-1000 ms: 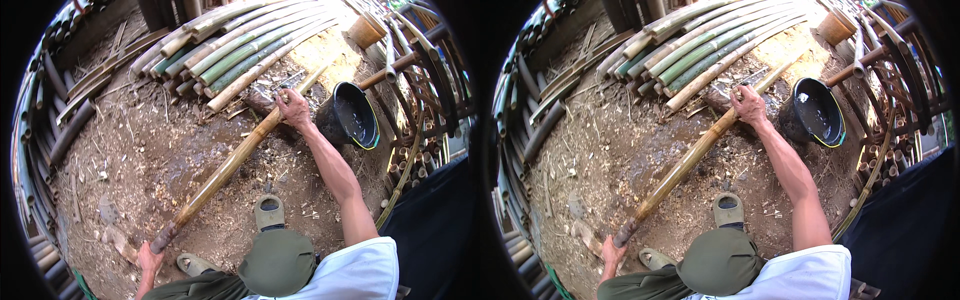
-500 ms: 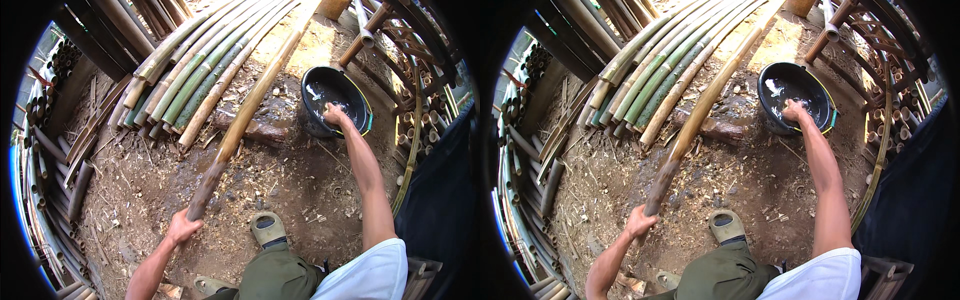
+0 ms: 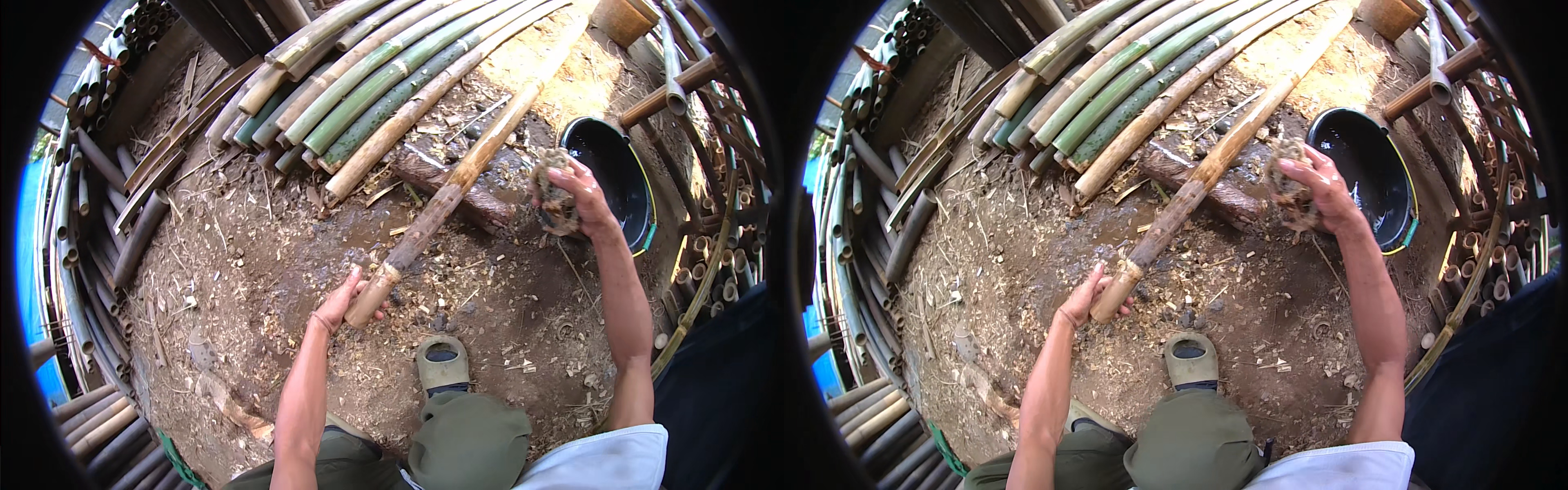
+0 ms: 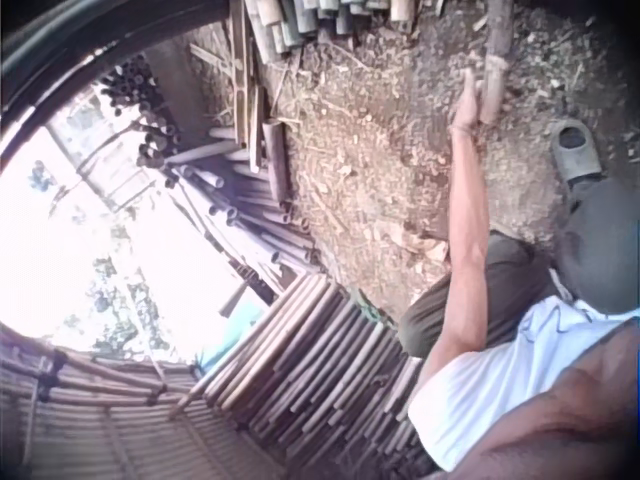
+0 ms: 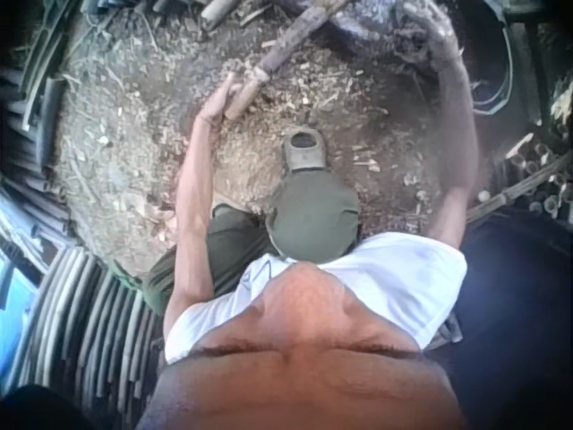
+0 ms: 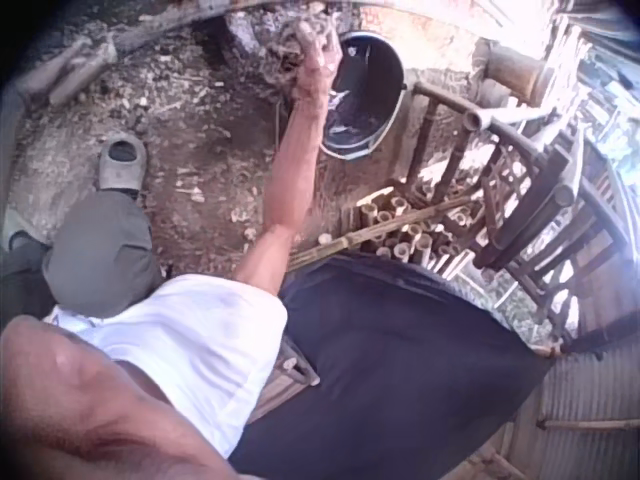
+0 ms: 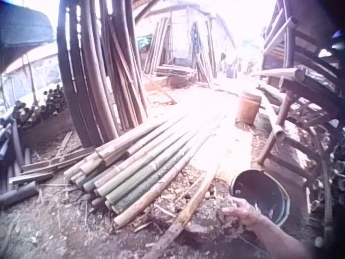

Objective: The person cleans a bamboo pole by hand using a bundle of fibers and water from a bucket, scrubbing the length of the pole and occasionally wetting the fibers.

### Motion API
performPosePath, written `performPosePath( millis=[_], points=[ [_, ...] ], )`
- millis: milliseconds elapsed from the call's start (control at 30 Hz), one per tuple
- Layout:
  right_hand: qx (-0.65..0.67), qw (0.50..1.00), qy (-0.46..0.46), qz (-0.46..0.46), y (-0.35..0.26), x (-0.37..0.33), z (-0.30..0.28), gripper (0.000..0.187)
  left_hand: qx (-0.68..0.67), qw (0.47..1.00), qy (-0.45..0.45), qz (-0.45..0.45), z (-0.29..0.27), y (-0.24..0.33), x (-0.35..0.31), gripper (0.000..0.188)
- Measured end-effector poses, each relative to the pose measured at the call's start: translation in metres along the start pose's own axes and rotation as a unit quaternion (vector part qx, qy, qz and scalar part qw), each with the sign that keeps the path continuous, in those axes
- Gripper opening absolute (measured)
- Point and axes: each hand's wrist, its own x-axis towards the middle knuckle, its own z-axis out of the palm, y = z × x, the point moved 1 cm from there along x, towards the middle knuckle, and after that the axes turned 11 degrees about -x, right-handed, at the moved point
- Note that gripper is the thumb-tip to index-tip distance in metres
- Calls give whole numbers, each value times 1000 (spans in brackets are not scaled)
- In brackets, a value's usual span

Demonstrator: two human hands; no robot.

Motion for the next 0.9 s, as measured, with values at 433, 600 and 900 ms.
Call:
performPosePath(
  millis=[433, 600, 900],
  points=[
    [-395, 811, 64, -427, 100, -73, 353, 19, -392, 916, -23, 79, -14, -56, -14, 84],
    [-506, 759, 140, -384, 121, 28, 235, 25, -162, 984, 47, 62, -9, -56, -22, 66],
    [-416, 828, 124, -355, 102, -17, 291, 37, -201, 973, 80, 81, -7, -54, -25, 42]
  ],
)
